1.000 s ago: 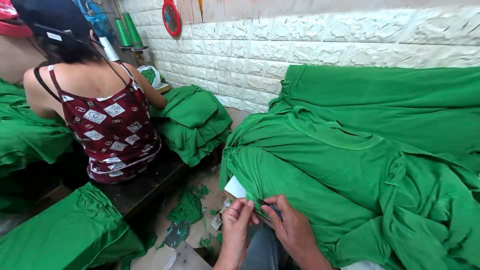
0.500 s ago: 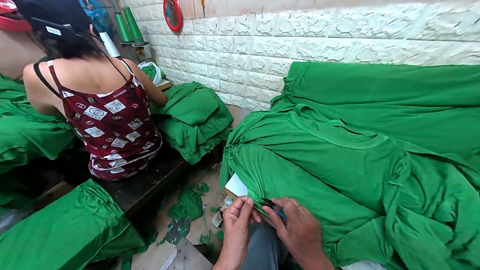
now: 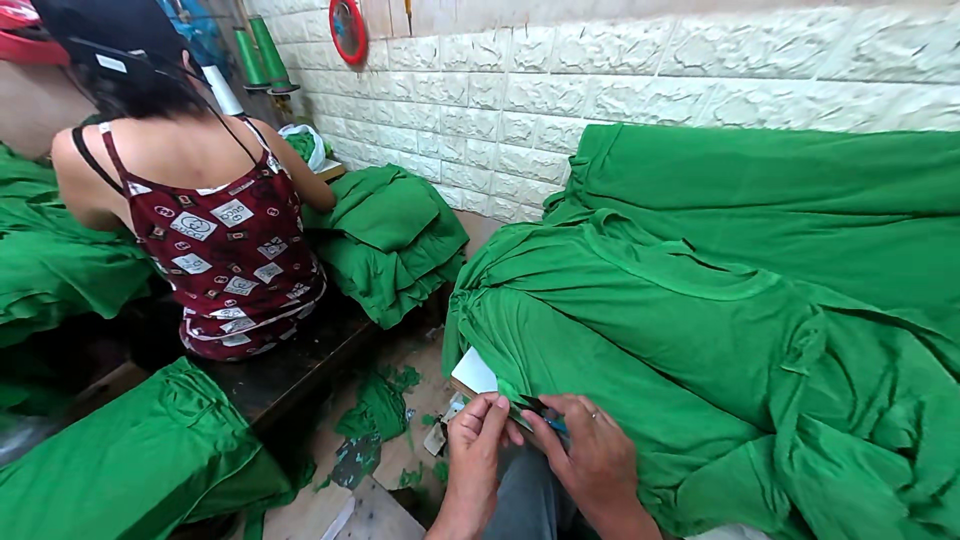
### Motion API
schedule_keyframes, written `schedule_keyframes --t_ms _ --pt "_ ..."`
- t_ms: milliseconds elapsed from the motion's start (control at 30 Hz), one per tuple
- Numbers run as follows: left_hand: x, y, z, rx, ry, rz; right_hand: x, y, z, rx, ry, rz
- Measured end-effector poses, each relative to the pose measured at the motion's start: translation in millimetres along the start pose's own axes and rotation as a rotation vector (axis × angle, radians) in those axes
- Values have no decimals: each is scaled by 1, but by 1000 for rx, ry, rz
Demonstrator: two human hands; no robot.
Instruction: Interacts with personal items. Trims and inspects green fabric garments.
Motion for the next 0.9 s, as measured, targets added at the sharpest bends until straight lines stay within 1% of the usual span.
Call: schedule_keyframes --t_ms 267,600,667,767,800,900 --pt "2 0 0 -21 2 2 -2 0 2 -4 -1 6" --pt "0 -4 -6 -59 50 -18 -4 -1 0 -8 12 46" --pt "-1 -3 -6 -64 66 -14 -6 -2 4 69 -21 50" --pt "-1 -2 -8 -73 98 4 -9 -3 13 278 -85 18" --pt "-1 -2 -9 -87 112 5 -9 -4 12 295 -66 2" --pt "-2 -1 -14 -147 166 16 -7 -11 3 291 79 -50"
Point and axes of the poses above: each hand's wrist, its own x-axis towards the middle knuckle, its own y-axis out of the back of the hand, z = x × y, the point moved 8 cm from there along x, towards the middle knuckle, and after that the axes turned 15 degrees about -z, right-handed, at the moved point
